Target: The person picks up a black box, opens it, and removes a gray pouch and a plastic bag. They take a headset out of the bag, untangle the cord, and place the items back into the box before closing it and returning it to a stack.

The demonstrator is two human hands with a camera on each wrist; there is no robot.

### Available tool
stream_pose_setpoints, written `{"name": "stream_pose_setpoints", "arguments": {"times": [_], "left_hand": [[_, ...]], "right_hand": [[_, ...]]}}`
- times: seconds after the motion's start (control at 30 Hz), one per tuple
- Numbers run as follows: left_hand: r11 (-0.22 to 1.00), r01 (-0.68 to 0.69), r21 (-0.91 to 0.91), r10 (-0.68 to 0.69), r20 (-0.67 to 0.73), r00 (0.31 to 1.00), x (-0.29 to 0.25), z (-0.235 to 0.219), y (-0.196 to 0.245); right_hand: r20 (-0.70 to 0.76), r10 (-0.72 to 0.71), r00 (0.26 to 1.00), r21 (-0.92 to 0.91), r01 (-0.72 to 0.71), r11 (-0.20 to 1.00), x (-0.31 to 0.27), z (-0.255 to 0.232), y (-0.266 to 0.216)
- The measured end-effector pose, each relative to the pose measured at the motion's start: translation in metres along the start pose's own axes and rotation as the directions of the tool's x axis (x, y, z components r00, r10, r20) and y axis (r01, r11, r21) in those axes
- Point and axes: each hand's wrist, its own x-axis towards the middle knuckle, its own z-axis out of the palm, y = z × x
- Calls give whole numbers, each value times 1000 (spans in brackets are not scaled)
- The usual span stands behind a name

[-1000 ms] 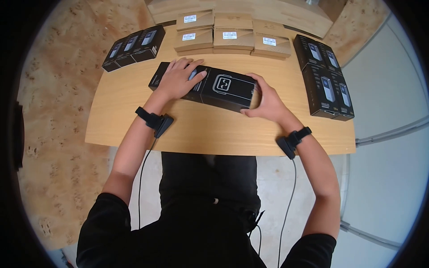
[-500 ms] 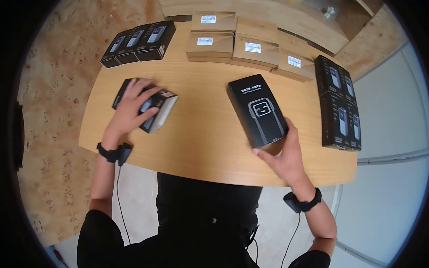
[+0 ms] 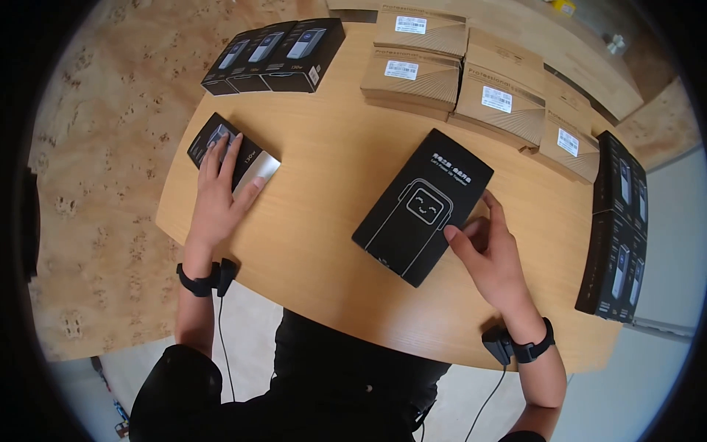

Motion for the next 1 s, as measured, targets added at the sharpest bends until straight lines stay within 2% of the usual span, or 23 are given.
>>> {"name": "stream_pose_setpoints", "arguments": {"times": [0.1,0.2,0.3,0.33,0.37,0.4,0.5,0.6,0.7,0.8,0.9,1.0], "left_hand": [[992,-108,-71,114,76,991,19,-5,-12],[977,-212,-18,211,-43,977,26,-19,6],[915,-213,-344,167,-159,973,26,-21,63],[835,-107,-540,130,5,991,30,-15,82],[720,34,-693,120,174,977,32,-8,102],[577,201,-792,138,337,931,32,-1,119],[534,191,-823,238,364,900,52,25,152],[429,209,-879,283,351,893,60,39,160],[-1,308,-952,368,286,885,54,62,156],[-50,403,-914,412,349,842,49,66,145],[-70,383,-921,348,337,875,50,62,148],[-63,393,-917,415,334,846,52,65,140]], "right_hand": [[133,63,989,227,-92,969,11,-8,4],[175,42,984,352,-102,930,14,-11,6],[134,10,991,395,-63,917,11,-13,11],[127,-7,992,409,-46,911,11,-14,15],[125,-26,992,421,-29,907,11,-15,18],[100,-12,995,459,-35,888,11,-17,20],[136,-34,990,476,-35,878,10,-19,21],[178,-80,981,496,-19,868,9,-22,23],[191,-111,975,509,-2,861,7,-25,25],[203,-135,970,523,9,852,8,-26,28],[214,-136,967,540,-1,842,9,-26,30],[204,-142,969,545,8,839,8,-26,30]]}}
